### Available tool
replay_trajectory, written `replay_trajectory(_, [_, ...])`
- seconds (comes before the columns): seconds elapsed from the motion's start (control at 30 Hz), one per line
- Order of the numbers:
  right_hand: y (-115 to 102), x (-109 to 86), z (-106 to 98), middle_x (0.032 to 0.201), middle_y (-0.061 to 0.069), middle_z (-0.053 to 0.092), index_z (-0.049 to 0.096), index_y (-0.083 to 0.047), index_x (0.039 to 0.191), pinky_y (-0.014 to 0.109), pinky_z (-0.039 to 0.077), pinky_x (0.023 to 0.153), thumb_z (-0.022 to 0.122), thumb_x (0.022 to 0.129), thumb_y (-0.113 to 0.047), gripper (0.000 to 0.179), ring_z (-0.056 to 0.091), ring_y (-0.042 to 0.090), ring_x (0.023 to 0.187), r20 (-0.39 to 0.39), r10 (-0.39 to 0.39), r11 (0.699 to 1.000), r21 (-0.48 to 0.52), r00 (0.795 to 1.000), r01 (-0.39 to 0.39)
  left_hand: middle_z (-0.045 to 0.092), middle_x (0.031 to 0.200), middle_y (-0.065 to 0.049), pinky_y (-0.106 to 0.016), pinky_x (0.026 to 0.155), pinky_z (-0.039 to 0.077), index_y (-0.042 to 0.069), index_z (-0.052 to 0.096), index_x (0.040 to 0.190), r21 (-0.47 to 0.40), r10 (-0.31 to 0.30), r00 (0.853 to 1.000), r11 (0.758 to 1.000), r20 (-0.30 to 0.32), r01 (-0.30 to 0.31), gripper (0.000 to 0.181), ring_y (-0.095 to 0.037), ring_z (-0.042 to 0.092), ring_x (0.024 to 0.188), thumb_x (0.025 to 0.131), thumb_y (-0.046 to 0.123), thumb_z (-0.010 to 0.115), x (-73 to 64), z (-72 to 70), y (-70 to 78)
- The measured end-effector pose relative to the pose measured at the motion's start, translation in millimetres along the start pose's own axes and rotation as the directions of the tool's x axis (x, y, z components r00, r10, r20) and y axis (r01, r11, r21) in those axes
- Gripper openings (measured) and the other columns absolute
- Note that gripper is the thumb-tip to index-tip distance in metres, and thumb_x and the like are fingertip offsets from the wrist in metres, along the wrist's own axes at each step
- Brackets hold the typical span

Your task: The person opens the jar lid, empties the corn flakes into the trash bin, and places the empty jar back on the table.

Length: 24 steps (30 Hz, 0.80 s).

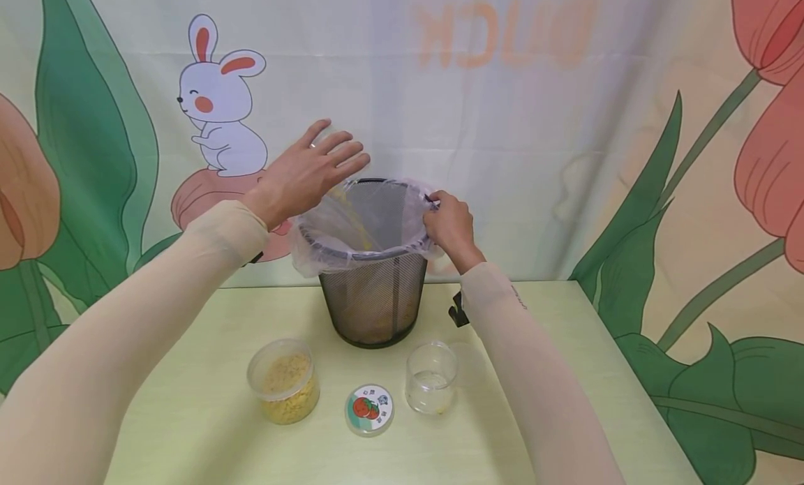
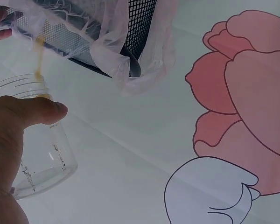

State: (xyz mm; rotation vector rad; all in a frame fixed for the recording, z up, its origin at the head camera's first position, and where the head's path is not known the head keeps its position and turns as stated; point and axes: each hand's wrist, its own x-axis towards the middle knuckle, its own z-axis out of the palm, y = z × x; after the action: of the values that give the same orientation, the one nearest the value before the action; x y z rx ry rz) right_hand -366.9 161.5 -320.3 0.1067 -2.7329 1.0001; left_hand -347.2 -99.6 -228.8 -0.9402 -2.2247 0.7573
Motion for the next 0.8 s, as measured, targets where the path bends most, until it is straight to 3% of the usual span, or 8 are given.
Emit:
replay_trajectory(0.5, [-0.5,0.5,0.5,0.124,0.012,0.067,0.056,-0.012,0.136,0.027,0.047,0.059,0.049,0.09,-0.016,0.047,0.062,0.024,0.082,0.0,0.006,1.0,0.002,1.0,-0.006,0.039,0.15,-0.007,-0.051,0.124,0.013,0.019,0.033,0.146,0.074,0.061,0.998,0.995,0.019,-0.062,0.071,-0.029,0.033,0.142,0.086,0.0,0.066,4.2,-2.3,0.0])
replay_trajectory(0.8, [-0.7,0.2,0.2,0.124,0.012,0.067,0.056,-0.012,0.136,0.028,0.048,0.06,0.049,0.09,-0.016,0.047,0.063,0.025,0.084,-0.004,0.005,1.0,0.001,1.0,-0.005,0.035,0.154,-0.006,-0.053,0.125,0.007,0.021,0.031,0.149,0.116,0.107,0.991,0.987,0.08,-0.115,0.078,-0.03,0.029,0.145,0.084,0.003,0.07,7.1,-2.8,2.1])
